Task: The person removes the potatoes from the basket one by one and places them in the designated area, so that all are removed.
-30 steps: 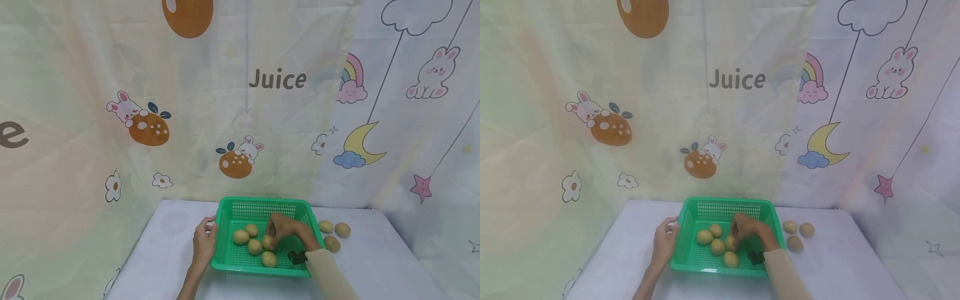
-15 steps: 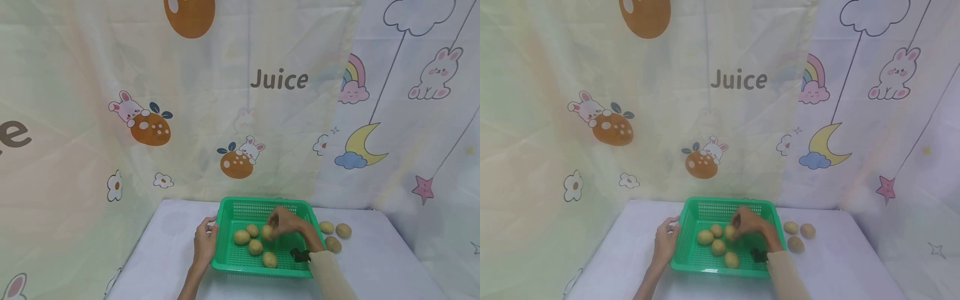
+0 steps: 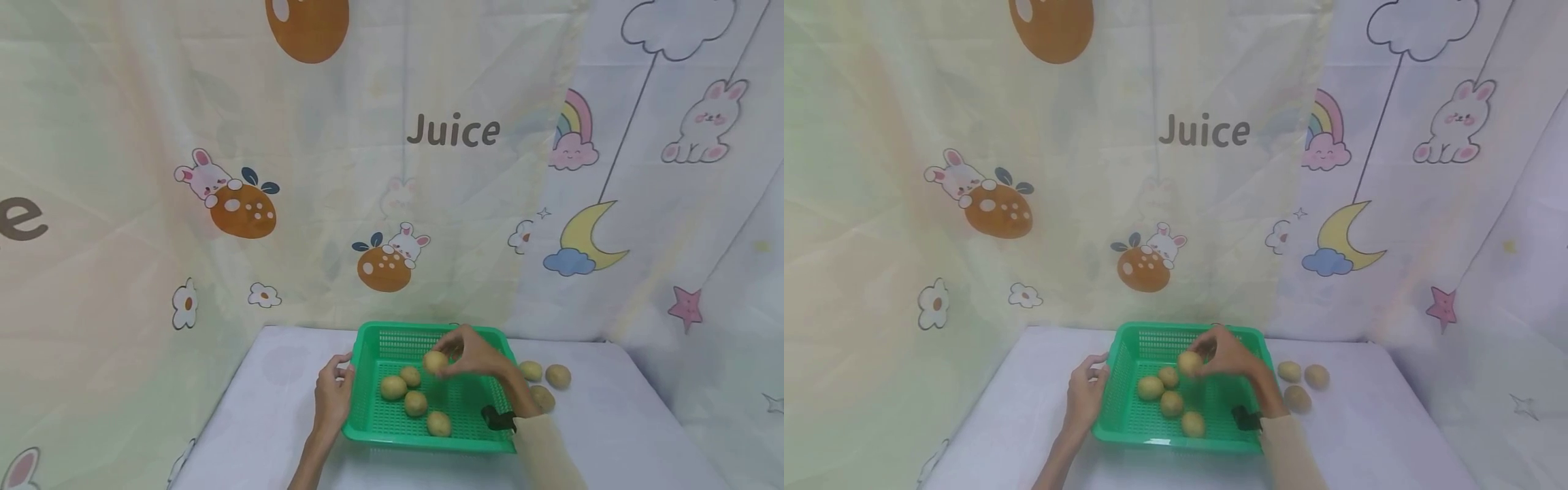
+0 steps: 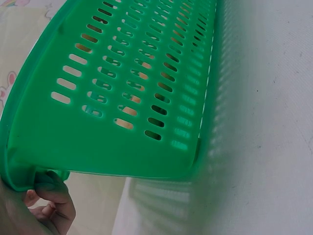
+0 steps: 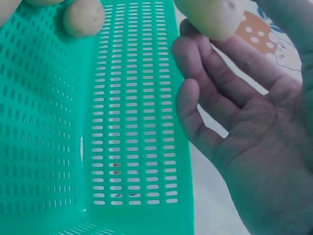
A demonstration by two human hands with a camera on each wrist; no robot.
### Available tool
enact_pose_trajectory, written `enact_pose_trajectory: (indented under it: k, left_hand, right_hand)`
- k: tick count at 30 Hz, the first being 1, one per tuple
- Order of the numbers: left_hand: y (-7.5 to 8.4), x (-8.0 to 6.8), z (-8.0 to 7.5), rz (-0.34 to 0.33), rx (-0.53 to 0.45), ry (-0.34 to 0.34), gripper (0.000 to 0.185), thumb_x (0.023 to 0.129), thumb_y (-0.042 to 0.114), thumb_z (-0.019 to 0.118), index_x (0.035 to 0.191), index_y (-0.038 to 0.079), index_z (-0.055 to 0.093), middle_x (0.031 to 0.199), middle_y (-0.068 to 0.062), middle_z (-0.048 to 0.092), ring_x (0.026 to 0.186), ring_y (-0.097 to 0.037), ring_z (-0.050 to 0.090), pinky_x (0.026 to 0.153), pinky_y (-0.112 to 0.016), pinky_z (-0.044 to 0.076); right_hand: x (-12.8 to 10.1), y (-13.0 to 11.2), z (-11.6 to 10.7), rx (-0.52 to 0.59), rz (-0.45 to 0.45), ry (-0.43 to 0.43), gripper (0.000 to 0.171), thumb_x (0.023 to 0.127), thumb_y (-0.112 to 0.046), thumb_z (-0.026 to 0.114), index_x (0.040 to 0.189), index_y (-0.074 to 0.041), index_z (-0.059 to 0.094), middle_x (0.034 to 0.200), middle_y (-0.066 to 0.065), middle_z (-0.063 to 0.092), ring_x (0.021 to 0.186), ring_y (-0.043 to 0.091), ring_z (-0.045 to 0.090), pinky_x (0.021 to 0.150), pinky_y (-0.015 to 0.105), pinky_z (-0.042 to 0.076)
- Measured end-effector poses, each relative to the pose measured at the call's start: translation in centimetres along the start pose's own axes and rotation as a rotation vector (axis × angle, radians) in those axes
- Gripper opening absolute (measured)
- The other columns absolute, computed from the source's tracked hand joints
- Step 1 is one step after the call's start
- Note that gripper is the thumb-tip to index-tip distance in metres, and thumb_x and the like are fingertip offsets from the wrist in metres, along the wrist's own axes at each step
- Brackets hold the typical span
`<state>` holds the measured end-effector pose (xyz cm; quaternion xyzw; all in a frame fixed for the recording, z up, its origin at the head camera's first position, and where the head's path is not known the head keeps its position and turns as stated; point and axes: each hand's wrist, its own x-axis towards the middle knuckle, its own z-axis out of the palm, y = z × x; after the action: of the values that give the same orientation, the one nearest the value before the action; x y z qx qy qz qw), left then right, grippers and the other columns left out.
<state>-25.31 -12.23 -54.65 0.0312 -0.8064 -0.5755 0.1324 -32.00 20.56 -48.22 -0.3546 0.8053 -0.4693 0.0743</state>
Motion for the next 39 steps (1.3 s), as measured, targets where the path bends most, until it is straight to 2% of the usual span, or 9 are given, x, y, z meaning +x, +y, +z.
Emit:
enact_pose_trajectory:
  k: [9,20,27,39]
  left_hand:
    - [0.1,0.1,-0.1,-0.007,-0.004,-0.010,0.032,0.112,0.013,0.059,0.142,0.005,0.068,0.098,-0.015,0.074,0.068,-0.017,0.072,0.060,-0.026,0.053]
    - [-0.1,0.0,0.0,-0.005,-0.001,-0.006,0.032,0.112,0.014,0.059,0.141,0.006,0.068,0.097,-0.015,0.074,0.069,-0.016,0.073,0.061,-0.027,0.055]
    - [-0.1,0.1,-0.1,0.006,0.019,0.011,0.031,0.111,0.013,0.060,0.140,0.006,0.070,0.097,-0.014,0.074,0.069,-0.015,0.072,0.062,-0.026,0.054]
    - [-0.1,0.0,0.1,0.012,0.025,0.019,0.031,0.111,0.012,0.060,0.140,0.004,0.069,0.096,-0.014,0.074,0.069,-0.014,0.071,0.061,-0.027,0.054]
  right_hand:
    - [-1.0,-0.8,-0.9,0.090,-0.091,0.031,0.030,0.085,-0.005,0.089,0.115,-0.005,0.083,0.100,0.016,0.083,0.082,0.015,0.078,0.076,0.041,0.064]
    - [-2.7,-0.9,-1.2,0.096,-0.081,0.101,0.033,0.085,-0.004,0.090,0.116,-0.002,0.082,0.102,0.013,0.084,0.085,0.012,0.078,0.077,0.037,0.064]
    - [-3.9,-1.0,-1.9,0.110,-0.084,0.097,0.033,0.086,0.000,0.088,0.118,0.000,0.081,0.104,0.017,0.083,0.088,0.013,0.079,0.077,0.040,0.065]
    - [-5.7,-0.5,-2.9,0.087,-0.078,0.119,0.036,0.087,-0.001,0.087,0.122,0.000,0.079,0.111,0.017,0.083,0.095,0.014,0.079,0.083,0.042,0.065]
